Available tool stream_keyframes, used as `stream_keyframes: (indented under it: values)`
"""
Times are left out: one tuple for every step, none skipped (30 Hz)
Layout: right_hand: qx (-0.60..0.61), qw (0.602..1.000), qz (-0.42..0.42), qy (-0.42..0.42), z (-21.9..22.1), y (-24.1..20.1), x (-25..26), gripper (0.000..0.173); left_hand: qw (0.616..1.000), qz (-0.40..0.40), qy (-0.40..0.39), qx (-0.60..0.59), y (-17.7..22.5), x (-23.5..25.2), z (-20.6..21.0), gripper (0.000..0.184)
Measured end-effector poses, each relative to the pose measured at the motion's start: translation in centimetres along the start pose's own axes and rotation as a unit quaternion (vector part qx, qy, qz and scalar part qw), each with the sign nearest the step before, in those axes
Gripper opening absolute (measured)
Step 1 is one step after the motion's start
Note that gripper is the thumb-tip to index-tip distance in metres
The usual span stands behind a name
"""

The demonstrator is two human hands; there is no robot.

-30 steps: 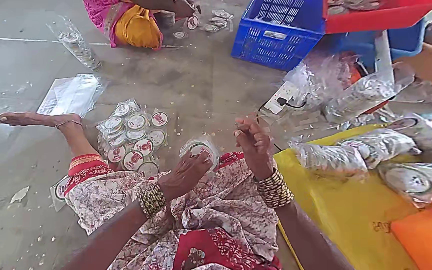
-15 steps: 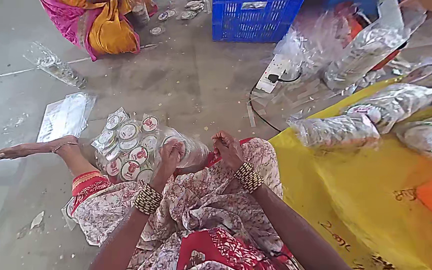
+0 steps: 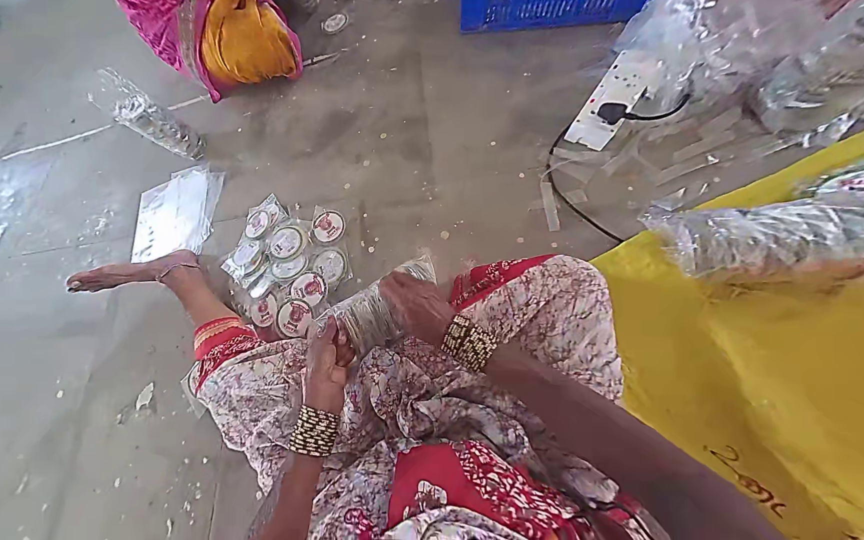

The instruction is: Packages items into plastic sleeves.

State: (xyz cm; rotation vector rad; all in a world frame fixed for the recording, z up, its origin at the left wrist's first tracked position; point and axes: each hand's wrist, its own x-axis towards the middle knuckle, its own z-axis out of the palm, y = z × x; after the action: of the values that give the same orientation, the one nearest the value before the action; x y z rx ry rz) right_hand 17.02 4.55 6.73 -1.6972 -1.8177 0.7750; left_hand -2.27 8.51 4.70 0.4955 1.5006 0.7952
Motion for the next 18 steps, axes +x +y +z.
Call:
stream_keyframes:
  values:
    - [-0.012,0.997,0.014,-0.069,0.3,0.1,0.4,0.035,1.0,-0.003,-0.001,-0.001,-0.5,0.0,-0.4,0.038]
    - [-0.013,0.996,0.018,-0.085,0.4,0.0,0.5,0.035,1.0,-0.003,-0.003,0.001,-0.9,0.0,-0.7,0.038]
    - [-0.002,0.998,0.014,-0.058,0.2,0.0,0.3,0.035,1.0,-0.004,-0.007,0.003,-1.3,-0.1,-1.0,0.038]
    - [0.016,1.0,-0.002,0.01,0.0,-0.2,0.0,0.03,1.0,-0.004,-0.011,0.006,-1.8,-0.4,-1.4,0.04]
    - [0.024,0.994,-0.034,0.101,0.0,-0.1,-0.1,0.023,1.0,0.0,-0.019,0.007,-2.1,-0.4,-1.5,0.042]
    - [0.019,0.984,-0.058,0.165,0.3,0.2,-0.1,0.018,1.0,0.003,-0.024,0.005,-2.4,-0.4,-1.7,0.044]
    - [-0.003,0.986,-0.051,0.156,0.6,0.5,-0.5,0.017,1.0,0.004,-0.028,0.002,-2.7,-0.4,-1.8,0.044]
    - [-0.034,0.997,-0.007,0.068,0.6,0.5,-0.9,0.021,1.0,0.006,-0.03,-0.004,-2.8,-0.3,-1.9,0.044]
    - [-0.057,0.997,0.039,-0.035,0.5,0.4,-1.1,0.028,0.999,0.006,-0.032,-0.007,-3.0,-0.2,-1.9,0.044]
    - [-0.063,0.99,0.07,-0.101,0.2,0.1,-1.0,0.032,0.999,0.007,-0.035,-0.005,-3.2,-0.1,-2.0,0.043]
    - [-0.058,0.988,0.084,-0.113,-0.5,-0.3,-0.8,0.034,0.999,0.01,-0.04,-0.002,-3.4,0.0,-2.0,0.042]
    - [-0.046,0.993,0.079,-0.079,-0.9,-0.8,-0.9,0.033,0.999,0.012,-0.039,0.0,-3.6,0.0,-2.2,0.043]
    - [-0.035,0.998,0.047,-0.001,-1.0,-1.1,-1.2,0.027,0.999,0.013,-0.035,0.001,-3.8,0.0,-2.5,0.042]
    - [-0.03,0.996,0.013,0.079,-1.1,-1.2,-1.2,0.022,0.999,0.015,-0.034,-0.003,-4.0,0.1,-2.6,0.04]
    - [-0.039,0.989,-0.011,0.141,-1.1,-1.2,-1.1,0.017,0.999,0.017,-0.035,-0.013,-4.1,0.3,-2.7,0.038]
    - [-0.059,0.989,0.006,0.135,-1.1,-1.3,-1.2,0.017,0.999,0.019,-0.04,-0.023,-4.2,0.5,-2.8,0.038]
    - [-0.087,0.992,0.07,0.055,-1.1,-1.5,-1.5,0.023,0.998,0.019,-0.042,-0.033,-4.4,0.7,-2.9,0.036]
    - [-0.112,0.981,0.145,-0.058,-1.2,-1.8,-1.4,0.033,0.998,0.018,-0.049,-0.034,-4.5,0.9,-3.1,0.032]
